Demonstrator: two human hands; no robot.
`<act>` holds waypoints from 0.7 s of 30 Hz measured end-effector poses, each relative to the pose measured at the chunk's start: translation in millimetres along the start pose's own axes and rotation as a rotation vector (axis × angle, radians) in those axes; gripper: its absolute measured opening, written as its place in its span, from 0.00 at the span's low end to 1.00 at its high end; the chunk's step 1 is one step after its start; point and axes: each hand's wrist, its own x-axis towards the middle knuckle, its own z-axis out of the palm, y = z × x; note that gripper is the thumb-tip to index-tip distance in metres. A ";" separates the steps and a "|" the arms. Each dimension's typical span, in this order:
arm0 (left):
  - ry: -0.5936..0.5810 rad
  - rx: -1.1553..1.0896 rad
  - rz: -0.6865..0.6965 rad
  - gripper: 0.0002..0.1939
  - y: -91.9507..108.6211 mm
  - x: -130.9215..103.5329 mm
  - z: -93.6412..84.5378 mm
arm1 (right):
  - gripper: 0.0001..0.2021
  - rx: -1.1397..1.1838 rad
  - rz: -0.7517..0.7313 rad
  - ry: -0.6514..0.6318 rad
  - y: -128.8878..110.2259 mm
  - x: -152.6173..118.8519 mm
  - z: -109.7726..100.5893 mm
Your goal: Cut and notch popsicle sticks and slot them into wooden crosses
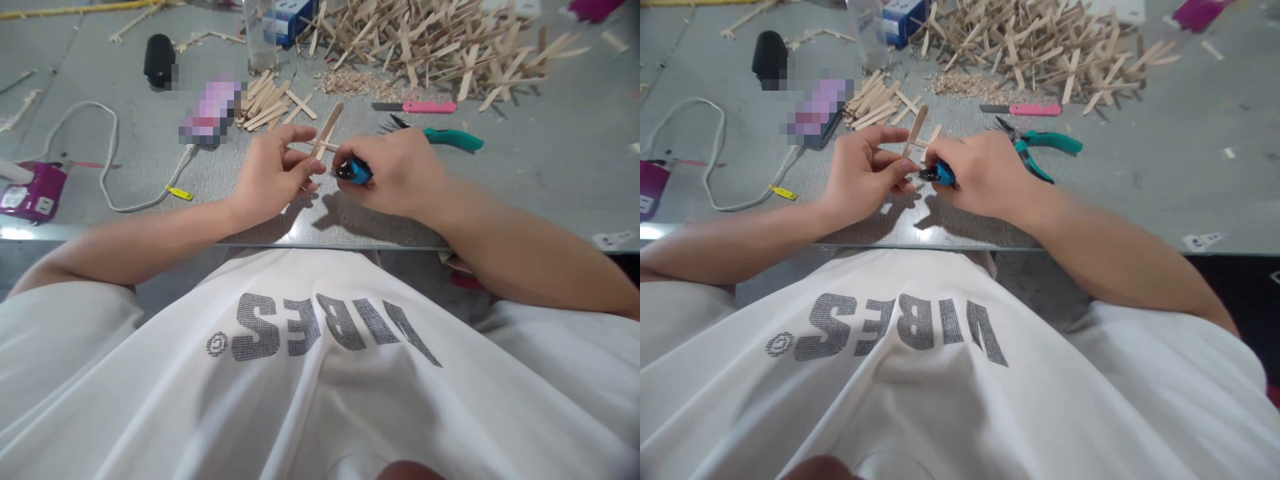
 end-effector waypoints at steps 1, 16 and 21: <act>0.011 0.007 -0.001 0.13 -0.4 0.4 -0.8 | 0.15 -0.009 0.017 -0.052 0.5 2.5 -2.2; 0.031 -0.109 -0.043 0.09 0.6 15.3 -7.7 | 0.18 0.220 0.035 -0.321 17.8 21.8 -22.7; -0.003 -0.135 -0.038 0.09 0.5 15.4 -6.4 | 0.16 0.217 0.282 -0.119 26.7 34.5 -11.6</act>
